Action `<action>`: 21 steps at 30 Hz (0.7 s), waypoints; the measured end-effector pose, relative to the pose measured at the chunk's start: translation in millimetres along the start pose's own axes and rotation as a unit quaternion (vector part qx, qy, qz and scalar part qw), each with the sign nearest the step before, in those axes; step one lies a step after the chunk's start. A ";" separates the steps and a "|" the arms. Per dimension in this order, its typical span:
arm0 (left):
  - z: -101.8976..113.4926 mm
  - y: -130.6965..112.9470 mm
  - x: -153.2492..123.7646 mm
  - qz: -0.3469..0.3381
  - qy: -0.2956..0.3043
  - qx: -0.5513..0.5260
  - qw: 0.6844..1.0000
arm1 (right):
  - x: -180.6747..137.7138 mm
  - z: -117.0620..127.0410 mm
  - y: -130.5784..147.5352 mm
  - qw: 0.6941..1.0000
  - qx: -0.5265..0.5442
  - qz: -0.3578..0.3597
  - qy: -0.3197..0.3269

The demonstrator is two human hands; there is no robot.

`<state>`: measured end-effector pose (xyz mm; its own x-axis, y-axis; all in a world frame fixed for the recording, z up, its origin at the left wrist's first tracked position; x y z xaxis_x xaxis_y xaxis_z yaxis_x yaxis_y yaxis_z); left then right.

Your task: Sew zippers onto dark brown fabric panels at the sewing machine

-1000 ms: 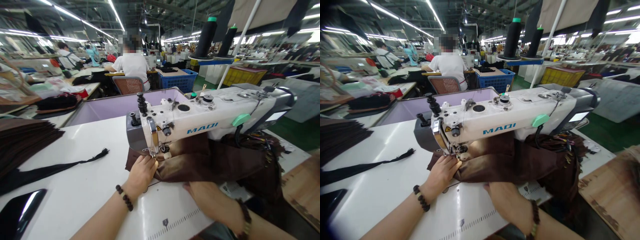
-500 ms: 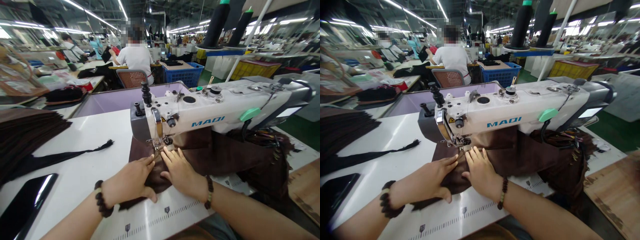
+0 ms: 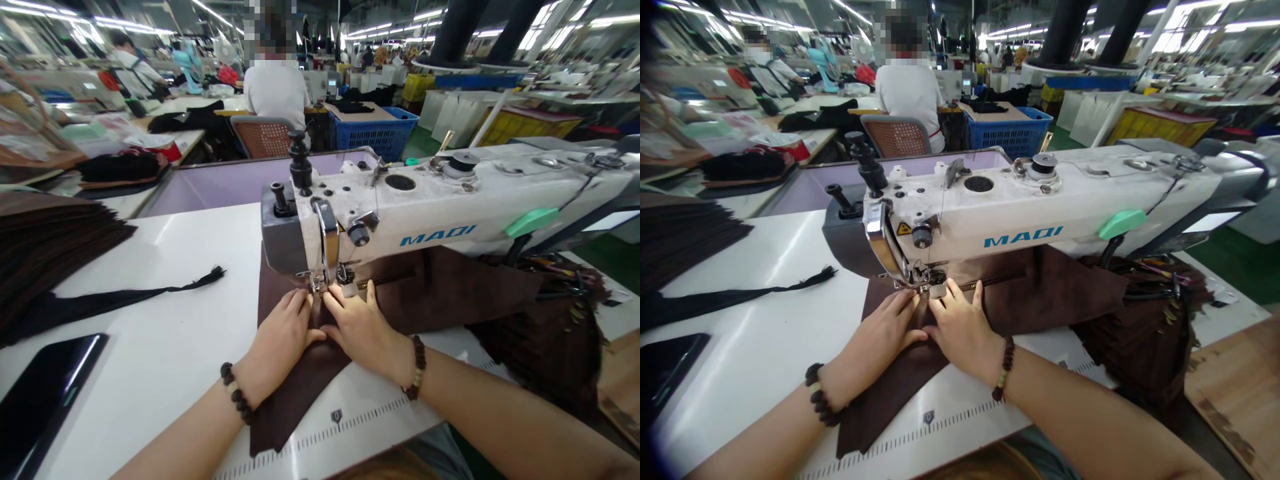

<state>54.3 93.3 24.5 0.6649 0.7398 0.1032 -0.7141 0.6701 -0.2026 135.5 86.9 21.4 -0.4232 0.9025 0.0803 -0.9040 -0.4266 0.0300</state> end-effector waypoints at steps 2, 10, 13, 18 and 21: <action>1.4 -1.3 -1.0 -0.006 -0.011 -0.002 1.000 | -1.8 -6.4 -1.5 1.000 0.002 0.011 0.007; -0.8 4.2 0.4 0.034 0.016 -0.020 0.999 | -6.4 -8.6 -12.8 0.997 -0.065 -0.033 0.012; -3.2 6.1 -0.4 0.042 0.026 -0.014 0.999 | -7.7 -12.5 -17.4 0.998 -0.047 -0.014 0.044; -5.5 6.6 -0.4 0.049 0.016 -0.009 0.999 | -8.3 -10.3 -25.8 0.997 -0.035 0.000 0.063; -6.2 8.0 -1.1 0.043 -0.002 -0.010 0.999 | -8.5 -6.6 -29.3 0.997 -0.067 -0.035 0.029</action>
<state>49.2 97.5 16.7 0.6005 0.7947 0.0885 -0.7637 0.6028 -0.2311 165.2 92.1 13.3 -0.3590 0.9330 0.0242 -0.9295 -0.3551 -0.0996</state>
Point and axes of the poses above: each hand's wrist, its own x-axis towards the middle knuckle, its own z-axis out of the back of the hand, y = z × x, the point moved 8 cm from there along x, towards the middle knuckle, and after that the axes turned 13 degrees about -x, right-handed, at the moved point
